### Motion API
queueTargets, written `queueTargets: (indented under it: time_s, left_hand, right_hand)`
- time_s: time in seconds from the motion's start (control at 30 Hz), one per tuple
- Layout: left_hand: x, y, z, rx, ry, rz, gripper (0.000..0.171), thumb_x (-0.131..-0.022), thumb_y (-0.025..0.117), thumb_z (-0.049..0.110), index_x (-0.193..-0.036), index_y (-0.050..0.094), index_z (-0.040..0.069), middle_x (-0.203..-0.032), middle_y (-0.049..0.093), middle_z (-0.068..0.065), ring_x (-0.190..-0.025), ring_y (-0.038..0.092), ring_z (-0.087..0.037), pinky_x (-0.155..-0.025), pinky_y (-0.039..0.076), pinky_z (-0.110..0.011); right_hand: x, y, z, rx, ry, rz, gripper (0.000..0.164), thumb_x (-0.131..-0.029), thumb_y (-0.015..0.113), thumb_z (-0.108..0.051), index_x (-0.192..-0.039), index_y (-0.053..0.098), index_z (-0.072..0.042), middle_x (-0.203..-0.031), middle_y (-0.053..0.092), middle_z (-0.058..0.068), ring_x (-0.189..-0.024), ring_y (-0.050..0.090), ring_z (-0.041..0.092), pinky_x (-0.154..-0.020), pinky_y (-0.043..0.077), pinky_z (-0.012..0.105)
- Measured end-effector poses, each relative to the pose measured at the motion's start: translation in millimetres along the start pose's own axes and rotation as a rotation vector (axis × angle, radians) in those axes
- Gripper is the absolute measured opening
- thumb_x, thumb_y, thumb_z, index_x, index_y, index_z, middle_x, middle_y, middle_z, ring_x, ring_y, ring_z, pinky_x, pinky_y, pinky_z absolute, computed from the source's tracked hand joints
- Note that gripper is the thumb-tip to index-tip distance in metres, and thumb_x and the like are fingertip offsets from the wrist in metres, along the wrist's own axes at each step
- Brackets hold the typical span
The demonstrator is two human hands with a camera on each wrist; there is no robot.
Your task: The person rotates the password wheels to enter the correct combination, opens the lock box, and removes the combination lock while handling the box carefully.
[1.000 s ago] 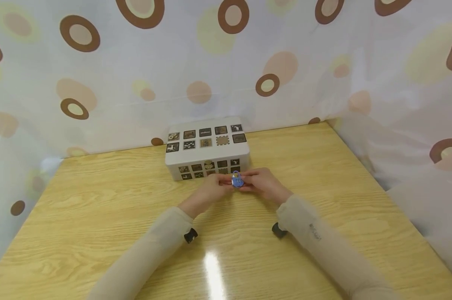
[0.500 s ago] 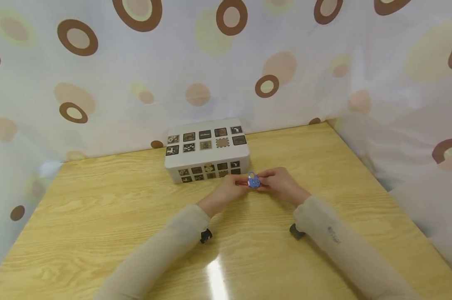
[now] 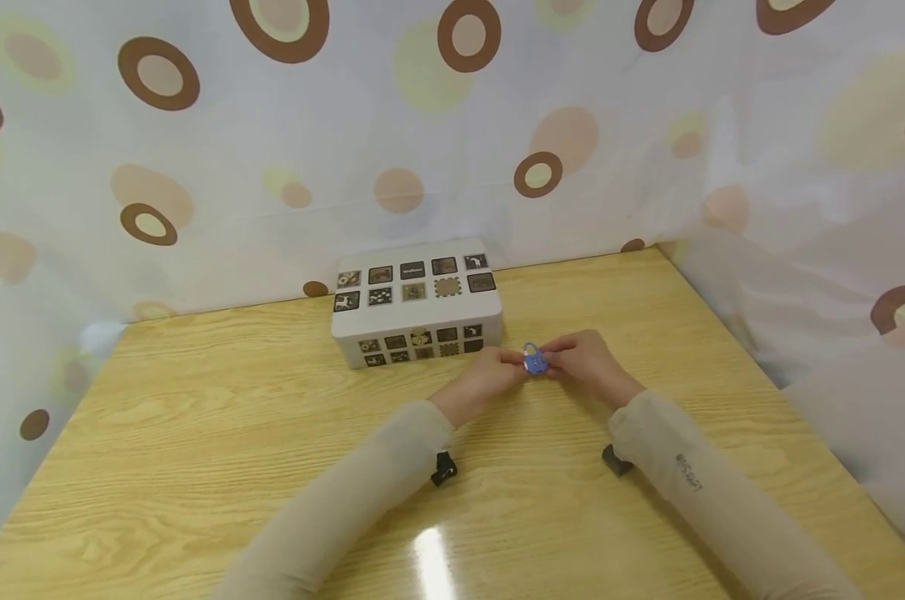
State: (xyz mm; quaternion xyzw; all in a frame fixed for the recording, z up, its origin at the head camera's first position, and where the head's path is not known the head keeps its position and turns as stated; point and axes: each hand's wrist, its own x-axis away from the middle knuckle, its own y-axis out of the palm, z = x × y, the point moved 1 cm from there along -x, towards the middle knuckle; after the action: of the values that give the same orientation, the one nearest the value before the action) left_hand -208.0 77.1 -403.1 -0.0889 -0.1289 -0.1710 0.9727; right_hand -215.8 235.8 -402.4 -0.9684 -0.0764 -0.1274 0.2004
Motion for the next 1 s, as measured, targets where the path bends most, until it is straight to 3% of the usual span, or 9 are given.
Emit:
queueTargets:
  time_s: [0.17, 0.37, 0.47, 0.6, 0.87, 1.0]
  left_hand:
    - [-3.1, 7.8, 0.1, 0.053, -0.021, 0.013, 0.021, -0.09, 0.064, 0.005, -0.103, 0.068, -0.011, -0.075, 0.045, 0.001, -0.064, 0.034, -0.011, -0.056, 0.025, -0.022]
    - [-5.7, 12.2, -1.6, 0.087, -0.039, 0.015, 0.024, -0.09, 0.065, 0.005, -0.106, 0.066, -0.012, -0.077, 0.046, 0.001, -0.067, 0.035, -0.011, -0.058, 0.026, -0.022]
    - [-7.4, 13.1, -2.8, 0.097, -0.04, -0.001, 0.024, -0.089, 0.064, 0.004, -0.107, 0.065, -0.012, -0.082, 0.054, -0.003, -0.067, 0.037, -0.011, -0.057, 0.027, -0.021]
    - [-9.1, 13.7, -3.4, 0.102, -0.05, -0.014, 0.022, -0.089, 0.063, 0.003, -0.106, 0.067, -0.012, -0.101, 0.066, -0.011, -0.073, 0.041, -0.011, -0.06, 0.032, -0.019]
    - [-11.3, 14.3, -1.7, 0.129, -0.129, -0.012, 0.021, -0.089, 0.061, -0.001, -0.107, 0.068, -0.009, -0.103, 0.064, -0.008, -0.072, 0.041, -0.012, -0.062, 0.031, -0.024]
    - [-10.9, 14.1, -0.4, 0.133, -0.142, -0.022, 0.02, -0.091, 0.061, 0.0, -0.107, 0.069, -0.008, -0.111, 0.065, -0.009, -0.072, 0.04, -0.013, -0.063, 0.03, -0.025]
  right_hand:
    - [-1, -3, 2, 0.024, -0.027, 0.001, 0.032, -0.096, 0.052, 0.002, -0.121, 0.052, 0.021, -0.112, 0.063, 0.027, -0.077, 0.065, 0.005, -0.076, 0.057, 0.025]
    - [-4, -7, 6, 0.058, -0.028, -0.005, 0.031, -0.096, 0.051, 0.003, -0.12, 0.052, 0.022, -0.107, 0.065, 0.023, -0.076, 0.064, 0.006, -0.074, 0.057, 0.023]
    - [-5, -9, 8, 0.071, -0.027, -0.006, 0.03, -0.095, 0.052, 0.003, -0.118, 0.053, 0.022, -0.104, 0.066, 0.02, -0.075, 0.063, 0.006, -0.073, 0.057, 0.023]
    - [-6, -11, 9, 0.071, -0.022, -0.008, 0.03, -0.095, 0.052, 0.003, -0.118, 0.053, 0.023, -0.102, 0.067, 0.018, -0.074, 0.063, 0.005, -0.072, 0.057, 0.023]
    - [-9, -14, 9, 0.126, -0.021, -0.025, 0.029, -0.094, 0.053, 0.004, -0.117, 0.056, 0.021, -0.113, 0.062, 0.03, -0.077, 0.063, 0.006, -0.072, 0.057, 0.023]
    - [-11, -15, 9, 0.141, -0.022, -0.029, 0.029, -0.093, 0.055, 0.003, -0.117, 0.058, 0.019, -0.115, 0.062, 0.03, -0.078, 0.064, 0.007, -0.071, 0.057, 0.023]
